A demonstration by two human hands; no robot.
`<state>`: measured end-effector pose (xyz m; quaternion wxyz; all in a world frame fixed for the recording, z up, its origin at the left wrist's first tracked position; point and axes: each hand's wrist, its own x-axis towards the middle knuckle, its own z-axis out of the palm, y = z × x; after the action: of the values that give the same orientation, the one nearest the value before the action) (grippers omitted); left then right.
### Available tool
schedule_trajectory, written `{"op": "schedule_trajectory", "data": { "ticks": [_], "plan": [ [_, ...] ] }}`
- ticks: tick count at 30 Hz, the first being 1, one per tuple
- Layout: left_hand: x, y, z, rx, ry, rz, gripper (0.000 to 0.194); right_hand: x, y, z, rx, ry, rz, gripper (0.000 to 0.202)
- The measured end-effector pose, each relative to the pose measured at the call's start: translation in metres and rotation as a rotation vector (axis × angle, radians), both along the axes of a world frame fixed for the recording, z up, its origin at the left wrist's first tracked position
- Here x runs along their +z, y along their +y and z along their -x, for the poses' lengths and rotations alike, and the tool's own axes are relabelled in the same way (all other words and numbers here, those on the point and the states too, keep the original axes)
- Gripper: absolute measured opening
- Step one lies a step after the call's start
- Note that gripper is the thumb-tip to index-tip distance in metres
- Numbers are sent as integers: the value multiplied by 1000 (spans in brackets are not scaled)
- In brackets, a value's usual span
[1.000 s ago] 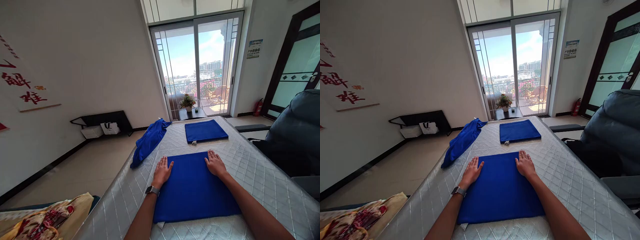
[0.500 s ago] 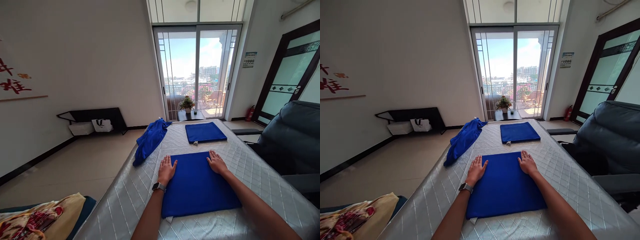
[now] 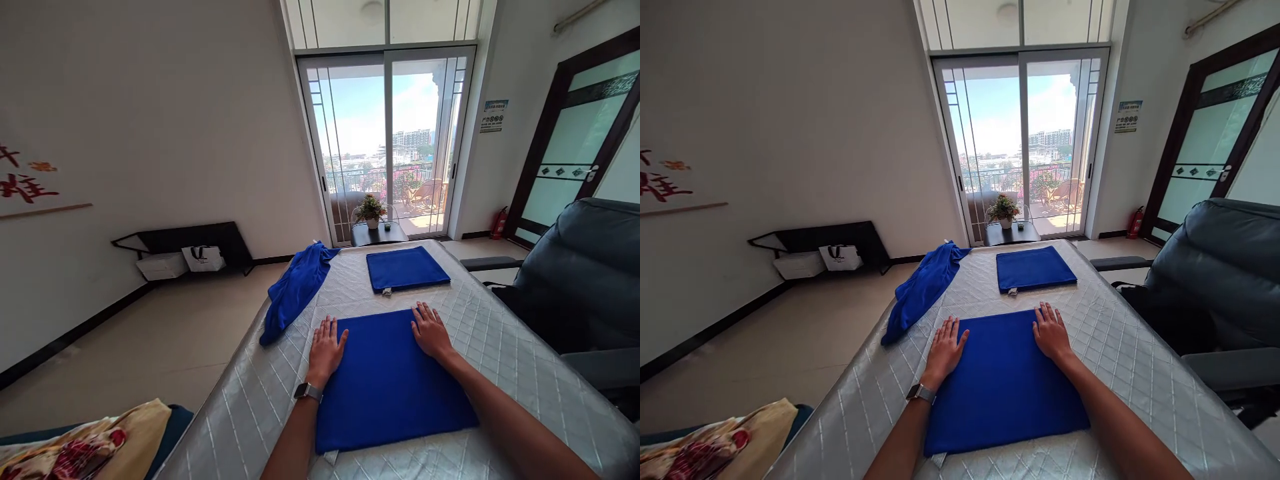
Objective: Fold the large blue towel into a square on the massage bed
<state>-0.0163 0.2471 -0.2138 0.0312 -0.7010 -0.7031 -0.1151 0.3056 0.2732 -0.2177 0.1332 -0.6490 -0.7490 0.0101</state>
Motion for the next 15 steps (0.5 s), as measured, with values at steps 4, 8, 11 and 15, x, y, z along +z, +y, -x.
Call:
{"op": "schedule_trajectory", "data": {
  "ticks": [4,8,11,15],
  "plan": [
    [53,-30,3,-146,-48,140,60,33,-40,-27,203,145,-8,47],
    [79,-94,10,-305,-133,365,30,50,-104,-74,430,340,244,32],
    [59,-143,16,-362,-198,543,15,43,-148,-101,412,384,394,22],
    [19,-177,28,-301,-267,519,19,22,-172,-114,380,382,433,20]
  ]
}}
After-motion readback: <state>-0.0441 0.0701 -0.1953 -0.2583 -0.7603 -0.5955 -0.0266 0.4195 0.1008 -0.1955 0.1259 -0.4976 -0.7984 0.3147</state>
